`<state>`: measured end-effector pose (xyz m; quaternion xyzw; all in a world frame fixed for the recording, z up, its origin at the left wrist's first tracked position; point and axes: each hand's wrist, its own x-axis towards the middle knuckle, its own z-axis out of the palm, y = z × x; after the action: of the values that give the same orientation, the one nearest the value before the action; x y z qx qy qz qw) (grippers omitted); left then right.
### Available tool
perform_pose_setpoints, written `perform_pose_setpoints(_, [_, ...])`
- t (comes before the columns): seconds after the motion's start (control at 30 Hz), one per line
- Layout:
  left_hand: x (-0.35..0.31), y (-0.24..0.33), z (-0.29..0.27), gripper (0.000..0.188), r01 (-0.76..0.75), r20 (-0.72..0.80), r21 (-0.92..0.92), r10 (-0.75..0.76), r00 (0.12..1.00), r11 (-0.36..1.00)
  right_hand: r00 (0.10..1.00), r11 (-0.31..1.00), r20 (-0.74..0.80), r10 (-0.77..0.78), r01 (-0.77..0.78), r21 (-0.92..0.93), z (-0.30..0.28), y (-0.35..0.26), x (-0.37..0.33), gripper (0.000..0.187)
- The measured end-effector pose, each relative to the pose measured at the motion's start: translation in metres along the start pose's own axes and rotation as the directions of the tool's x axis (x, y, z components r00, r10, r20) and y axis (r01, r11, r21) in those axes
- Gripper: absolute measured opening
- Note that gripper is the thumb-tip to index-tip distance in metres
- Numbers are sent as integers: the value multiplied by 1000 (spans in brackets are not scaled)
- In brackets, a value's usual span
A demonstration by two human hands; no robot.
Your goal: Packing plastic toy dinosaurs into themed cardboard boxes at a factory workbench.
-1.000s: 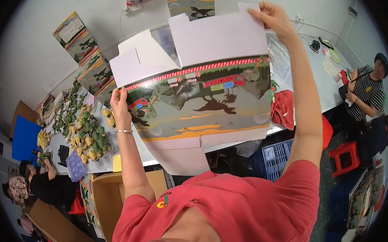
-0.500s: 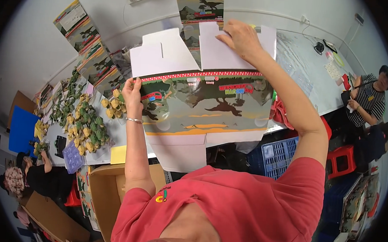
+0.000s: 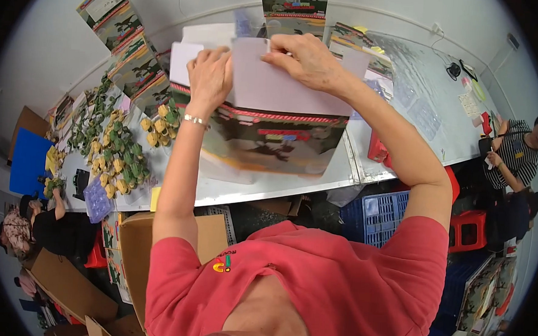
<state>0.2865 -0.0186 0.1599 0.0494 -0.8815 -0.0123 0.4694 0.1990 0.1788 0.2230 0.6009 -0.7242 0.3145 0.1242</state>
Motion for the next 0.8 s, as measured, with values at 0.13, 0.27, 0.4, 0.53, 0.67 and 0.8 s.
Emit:
perform_pose_setpoints(0.13, [15,-22,1,33,184,327,-272,-89,941,944,998,991,2,-63,63,116,21,7,2,25])
perform_pose_setpoints(0.27, [-16,-42,-23,46,331,90,-612,-353,931,718,996,996,58,74,-76,43,11,46,-14,27])
perform_pose_setpoints(0.4, [-85,-72,16,71,739,179,-320,-729,661,593,990,984,133,46,-68,165,16,30,-5,28])
perform_pose_setpoints(0.53, [-49,-19,10,78,771,717,-561,-642,271,-301,969,923,238,70,-154,353,39,24,1,30])
perform_pose_setpoints(0.67, [-73,-4,13,86,652,732,-675,-421,535,-346,962,938,265,-59,-37,344,61,5,-1,32])
perform_pose_setpoints(0.8, [-102,-3,5,84,573,708,-700,-309,635,-426,932,948,300,-204,112,299,86,1,-14,31])
